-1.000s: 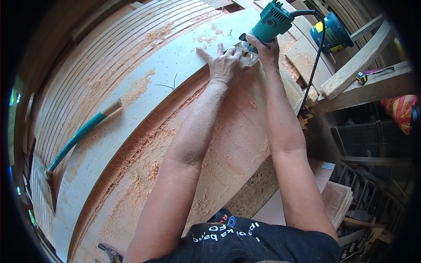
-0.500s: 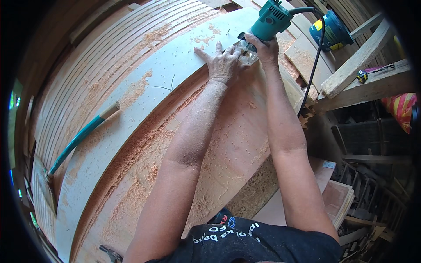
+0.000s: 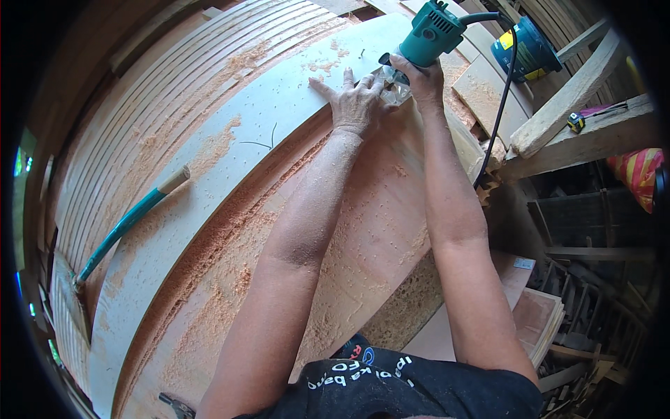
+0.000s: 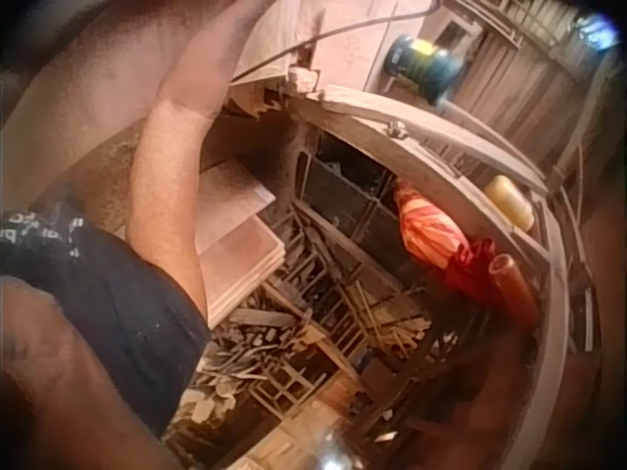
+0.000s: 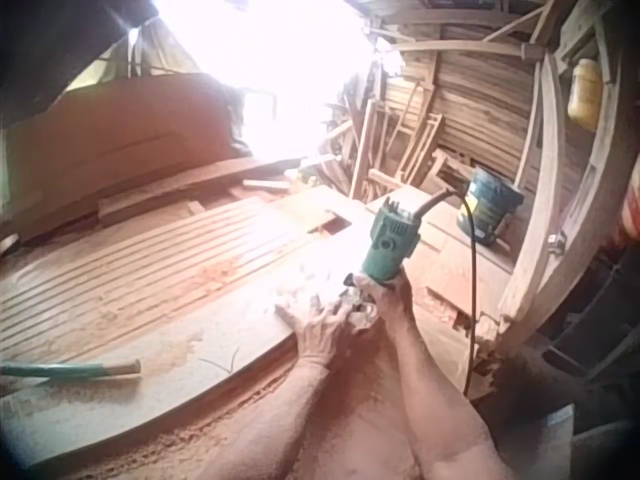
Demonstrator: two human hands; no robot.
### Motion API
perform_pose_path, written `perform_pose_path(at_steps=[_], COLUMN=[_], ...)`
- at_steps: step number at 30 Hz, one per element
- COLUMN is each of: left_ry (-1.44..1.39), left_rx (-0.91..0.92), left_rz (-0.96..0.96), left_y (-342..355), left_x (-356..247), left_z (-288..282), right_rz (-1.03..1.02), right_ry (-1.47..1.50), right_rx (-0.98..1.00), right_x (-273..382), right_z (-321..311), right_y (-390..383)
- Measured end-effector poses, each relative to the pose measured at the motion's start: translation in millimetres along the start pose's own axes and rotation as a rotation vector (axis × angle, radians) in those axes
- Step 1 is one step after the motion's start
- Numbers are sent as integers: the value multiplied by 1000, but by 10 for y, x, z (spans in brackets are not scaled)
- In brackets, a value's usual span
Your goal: The person uses a handheld electric router to carve a groove along a curved line on a large, light-colored wooden board. They guide the tool with both hands, following the marked path while wood shavings accumulate on the surface.
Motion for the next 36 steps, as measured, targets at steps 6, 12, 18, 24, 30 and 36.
perform_pose_path(at_steps=[6, 12, 18, 24, 30, 36], left_ry=[28, 37, 36, 1, 66, 25], left_rx=[1, 12, 2, -26, -113, -89], left_rz=[3, -2, 4, 10, 37, 29], left_y=[25, 36, 60, 96, 122, 132], left_x=[-8, -32, -28, -44, -55, -36], left_z=[24, 37, 43, 61, 116, 152], right_rz=[-9, 4, -11, -21, -11, -1], right_ry=[-10, -16, 26, 68, 63, 59], right_rx=[-9, -4, -10, -19, 11, 11], right_x=[-18, -36, -31, -66, -72, -82], right_z=[-15, -31, -26, -54, -46, -40], right_y=[27, 48, 64, 102, 137, 139])
Point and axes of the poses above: each hand's wrist, its own y-axis towards the middle knuckle, its own z-axis out of the palm, x = y × z, the point moved 10 cm from there along y, towards the middle knuckle, and after that the axes turned 3 degrees about z, right-handed, at the moved point
